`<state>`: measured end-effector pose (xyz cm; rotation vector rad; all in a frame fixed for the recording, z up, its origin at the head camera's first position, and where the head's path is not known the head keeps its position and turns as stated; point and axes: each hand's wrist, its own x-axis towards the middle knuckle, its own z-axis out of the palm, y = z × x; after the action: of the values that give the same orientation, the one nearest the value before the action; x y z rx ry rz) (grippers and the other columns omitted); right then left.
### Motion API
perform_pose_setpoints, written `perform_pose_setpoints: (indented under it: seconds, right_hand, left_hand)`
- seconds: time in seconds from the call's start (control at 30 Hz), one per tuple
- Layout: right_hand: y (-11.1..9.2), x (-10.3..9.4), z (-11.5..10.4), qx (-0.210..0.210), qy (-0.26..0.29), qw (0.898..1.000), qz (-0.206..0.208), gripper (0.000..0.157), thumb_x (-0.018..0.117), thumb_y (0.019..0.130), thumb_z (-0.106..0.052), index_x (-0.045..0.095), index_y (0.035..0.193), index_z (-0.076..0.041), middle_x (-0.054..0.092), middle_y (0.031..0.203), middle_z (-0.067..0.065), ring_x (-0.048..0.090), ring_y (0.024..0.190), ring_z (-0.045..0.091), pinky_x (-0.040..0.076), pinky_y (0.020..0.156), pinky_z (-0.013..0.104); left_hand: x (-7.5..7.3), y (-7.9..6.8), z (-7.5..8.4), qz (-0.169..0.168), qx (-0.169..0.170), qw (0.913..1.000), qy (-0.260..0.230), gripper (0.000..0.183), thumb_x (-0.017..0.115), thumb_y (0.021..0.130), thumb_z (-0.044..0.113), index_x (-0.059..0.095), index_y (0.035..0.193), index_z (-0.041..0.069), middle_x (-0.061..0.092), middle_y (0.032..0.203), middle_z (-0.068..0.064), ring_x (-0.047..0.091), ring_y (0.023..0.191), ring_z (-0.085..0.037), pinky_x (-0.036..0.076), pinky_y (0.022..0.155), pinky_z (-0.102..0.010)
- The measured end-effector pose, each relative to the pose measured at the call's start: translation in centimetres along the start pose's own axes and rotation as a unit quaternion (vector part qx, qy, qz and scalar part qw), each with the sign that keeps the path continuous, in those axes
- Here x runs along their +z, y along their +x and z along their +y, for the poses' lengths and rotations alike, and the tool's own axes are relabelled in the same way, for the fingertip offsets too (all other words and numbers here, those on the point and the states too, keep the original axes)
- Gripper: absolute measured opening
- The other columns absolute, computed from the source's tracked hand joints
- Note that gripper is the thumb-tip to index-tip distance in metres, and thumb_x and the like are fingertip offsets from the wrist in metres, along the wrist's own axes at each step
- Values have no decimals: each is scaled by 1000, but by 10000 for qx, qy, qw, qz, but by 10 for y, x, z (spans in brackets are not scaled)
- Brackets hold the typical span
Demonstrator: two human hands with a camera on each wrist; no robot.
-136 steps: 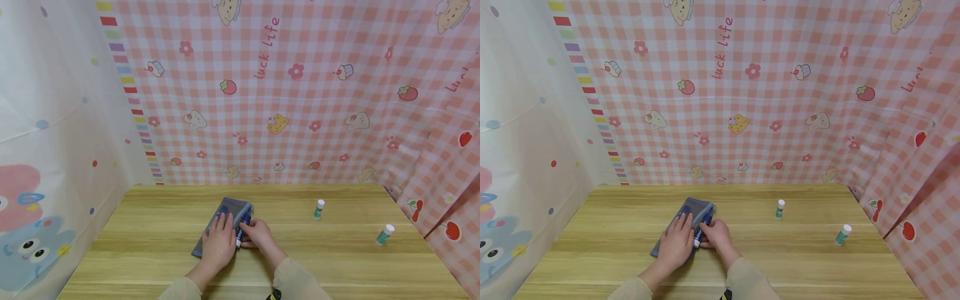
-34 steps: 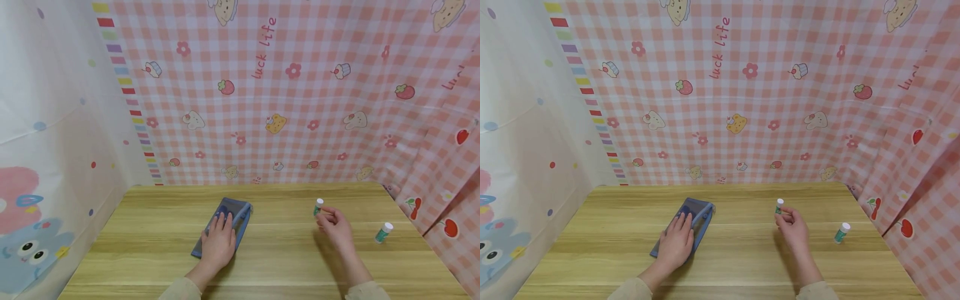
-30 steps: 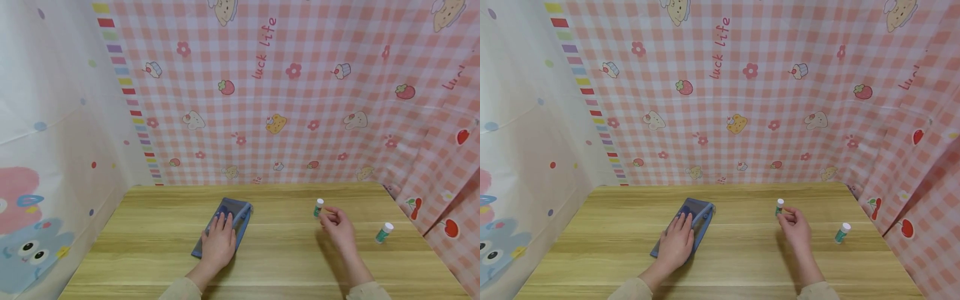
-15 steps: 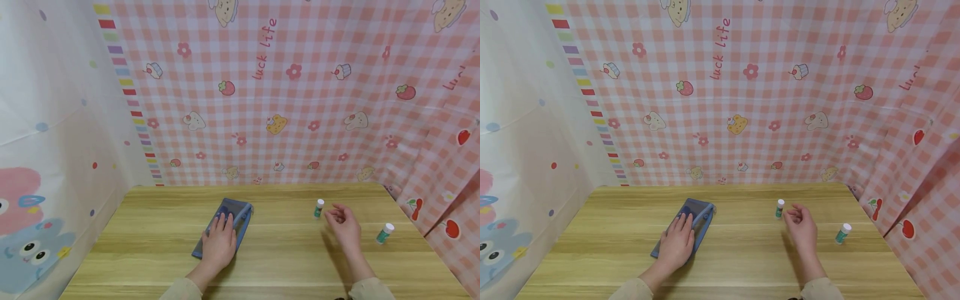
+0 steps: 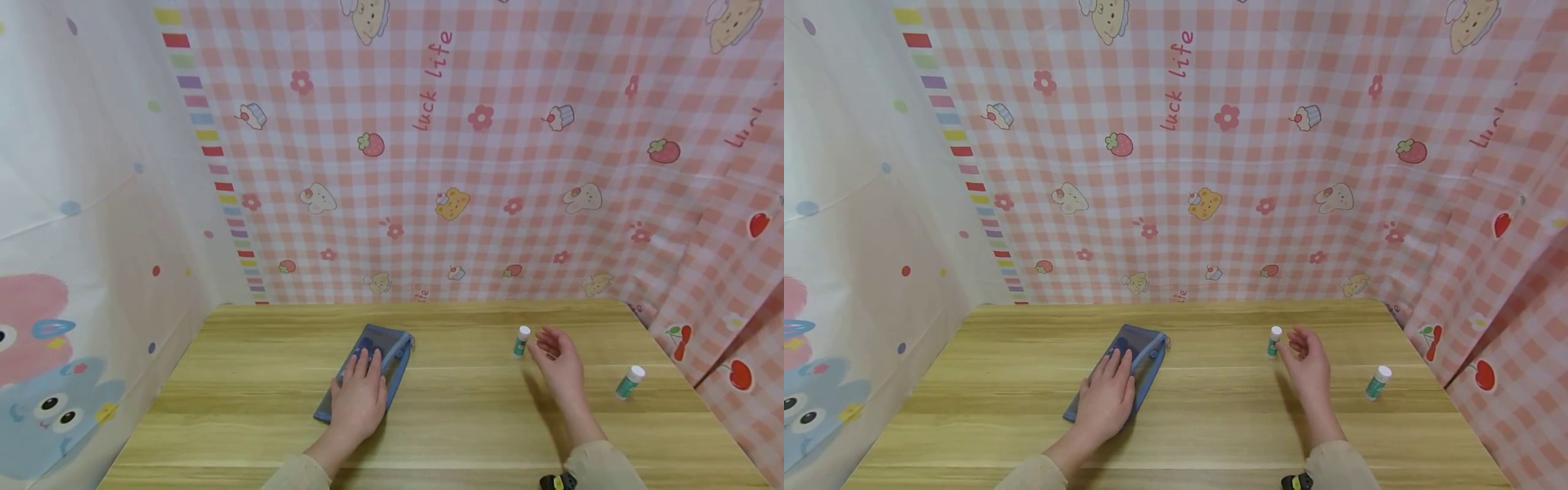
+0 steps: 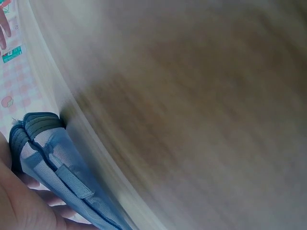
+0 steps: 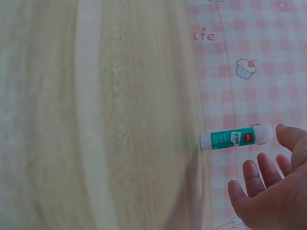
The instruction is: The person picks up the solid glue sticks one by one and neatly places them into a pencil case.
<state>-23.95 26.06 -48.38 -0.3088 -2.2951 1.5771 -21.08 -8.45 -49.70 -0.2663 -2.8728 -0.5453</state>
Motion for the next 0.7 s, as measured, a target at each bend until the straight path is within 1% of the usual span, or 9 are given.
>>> perform_pose_setpoints:
  seconds: [0.13,0.2,0.23,0.3,0.4,0.43,0.5,0.57,0.7]
  right_hand:
    - [3,4,0,87,207,9997,-77,50,63,96,-4,43,140,8,54,134,29,53,119,35,38,82,5]
    - [4,6,0,138,295,9994,-122,51,63,96,-4,41,141,9,52,135,30,53,119,34,39,83,4]
    - [5,7,1,177,312,9993,-136,52,63,96,-4,40,141,9,51,136,30,54,118,31,39,83,4]
    - [6,8,1,231,371,9989,-158,53,63,96,-4,40,141,9,50,137,31,57,112,19,40,83,4]
    - [8,10,2,284,463,9984,-168,51,63,97,-6,41,140,9,50,136,32,55,97,-3,41,81,4]
    - [8,11,3,295,501,9982,-167,51,63,97,-5,41,140,10,51,136,32,53,92,-8,41,81,5]
    - [9,12,3,305,516,9980,-194,50,63,97,-7,42,140,9,50,136,32,51,88,-13,41,80,5]
    - [10,13,4,331,515,9979,-220,49,62,98,-7,42,139,9,51,135,33,51,89,-12,41,80,5]
    - [12,16,4,433,386,9979,-295,46,60,98,-6,43,140,7,52,135,31,50,93,-5,39,81,6]
  left_hand:
    - [1,0,-1,10,-2,10000,-9,49,47,103,26,47,148,7,42,150,-22,36,138,-44,28,97,-77]
    - [1,0,-1,9,-4,10000,-5,48,47,103,26,47,148,7,43,150,-22,36,138,-44,28,97,-78]
    - [2,0,-1,6,-8,10000,-7,48,47,103,26,47,148,7,42,150,-22,36,138,-44,28,97,-78]
    - [2,0,-1,0,-11,10000,-10,48,47,103,27,47,148,7,42,150,-22,36,138,-44,28,97,-77]
    - [3,0,-2,-11,-18,10000,-26,49,46,104,27,46,148,7,42,150,-21,36,138,-44,27,97,-77]
    - [3,0,-2,-14,-21,10000,-34,49,46,104,27,46,148,7,42,150,-21,35,138,-44,27,97,-77]
    - [3,0,-2,-16,-25,10000,-44,49,46,104,27,46,148,7,42,151,-21,35,139,-44,27,97,-77]
    - [2,0,-2,-11,-20,10000,-49,49,46,104,27,46,148,7,42,151,-21,35,139,-43,27,97,-77]
    - [2,0,-2,-3,-11,10000,-48,49,46,104,27,46,148,7,42,151,-21,35,138,-43,28,97,-77]
